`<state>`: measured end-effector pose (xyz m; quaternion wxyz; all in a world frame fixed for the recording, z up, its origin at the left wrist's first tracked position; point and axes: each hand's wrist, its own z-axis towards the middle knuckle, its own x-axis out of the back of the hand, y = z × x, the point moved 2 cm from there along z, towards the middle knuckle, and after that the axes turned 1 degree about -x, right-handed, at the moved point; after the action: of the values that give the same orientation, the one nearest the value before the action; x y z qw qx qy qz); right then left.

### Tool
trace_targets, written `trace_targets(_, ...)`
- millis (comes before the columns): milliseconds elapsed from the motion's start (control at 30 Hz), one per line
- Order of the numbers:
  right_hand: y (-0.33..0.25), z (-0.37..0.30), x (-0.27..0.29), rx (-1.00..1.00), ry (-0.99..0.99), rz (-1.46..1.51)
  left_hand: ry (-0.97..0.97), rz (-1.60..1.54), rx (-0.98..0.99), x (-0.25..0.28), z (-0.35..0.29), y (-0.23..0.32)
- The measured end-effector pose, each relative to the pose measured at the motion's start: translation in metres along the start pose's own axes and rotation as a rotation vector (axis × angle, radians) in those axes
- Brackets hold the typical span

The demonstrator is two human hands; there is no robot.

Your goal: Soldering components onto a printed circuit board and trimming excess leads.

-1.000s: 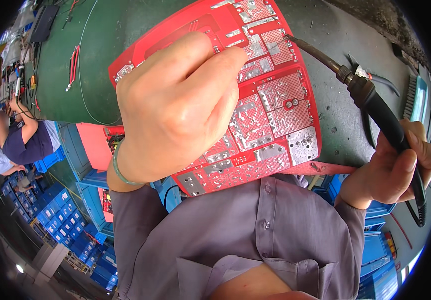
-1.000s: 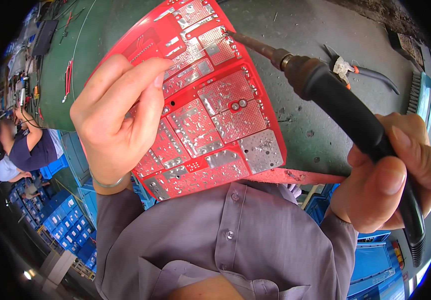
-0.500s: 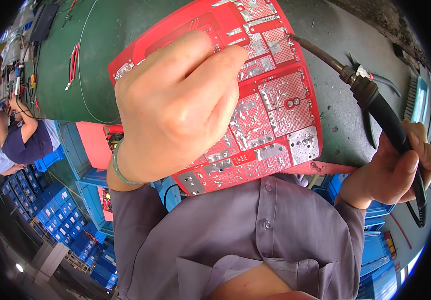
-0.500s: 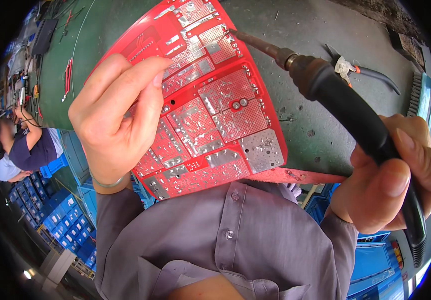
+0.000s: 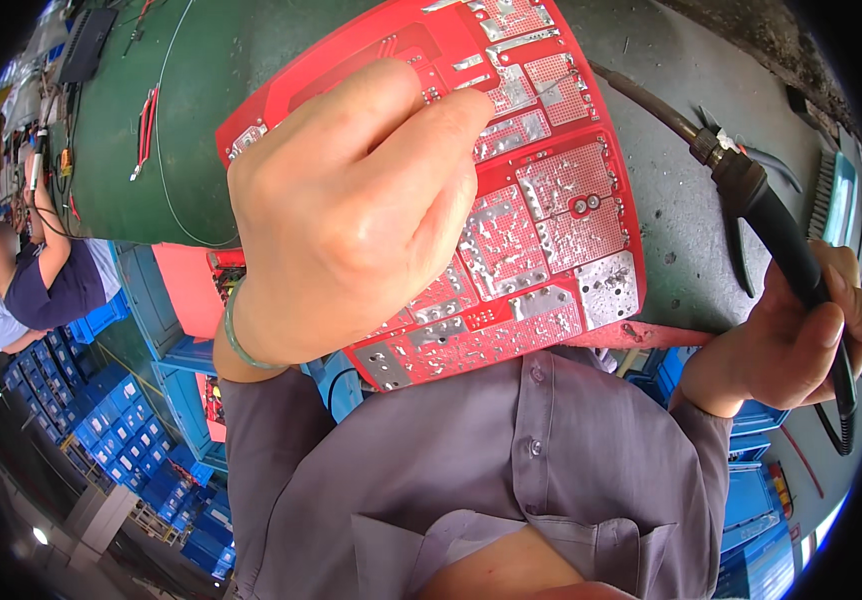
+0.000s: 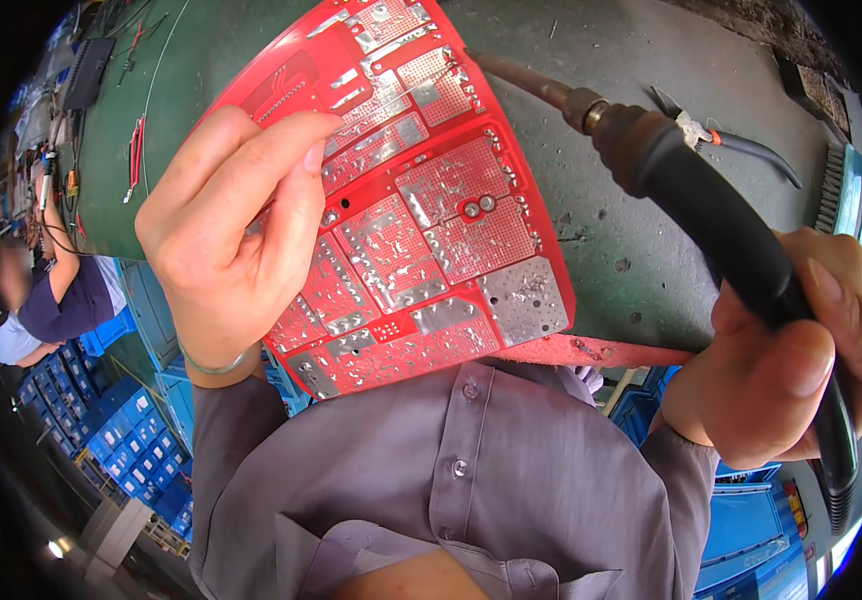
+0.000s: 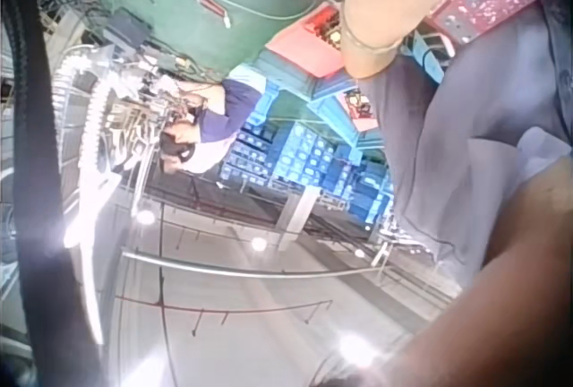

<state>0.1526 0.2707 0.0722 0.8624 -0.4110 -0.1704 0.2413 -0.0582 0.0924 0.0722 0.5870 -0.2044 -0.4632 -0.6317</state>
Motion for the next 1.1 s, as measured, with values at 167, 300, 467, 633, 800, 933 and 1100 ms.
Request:
trace_targets(167,-0.0003,0.0015,0.0026,-0.013,-0.025,0.037,-0.013,0.007,-0.004,0.0011,0.0001,0.0)
trace_targets(300,-0.0036,0.0028,0.0021,-0.014,-0.068,0.033,-0.015,0.001,-0.002,0.0011,-0.0002,0.0007)
trace_targets(467,-0.0049,0.0029,-0.0002,-0.001,-0.087,0.024,-0.018,-0.001,-0.005,0.0005,-0.0001,0.0013)
trace_targets(633,-0.0048,0.0024,-0.0009,0.011,-0.073,0.0,-0.025,-0.001,-0.002,0.0002,0.0003,0.0013)
trace_targets(800,-0.007,0.0025,-0.0005,-0.07,-0.132,0.018,-0.027,-0.003,-0.007,-0.0002,0.0003,0.0009)
trace_targets(933,-0.0075,0.0017,-0.0016,-0.074,-0.122,0.014,-0.015,-0.012,-0.016,-0.0017,0.0002,0.0003)
trace_targets(1100,-0.0053,0.0011,-0.001,0.004,-0.074,0.027,-0.012,-0.014,-0.008,-0.0025,-0.0001,0.0006)
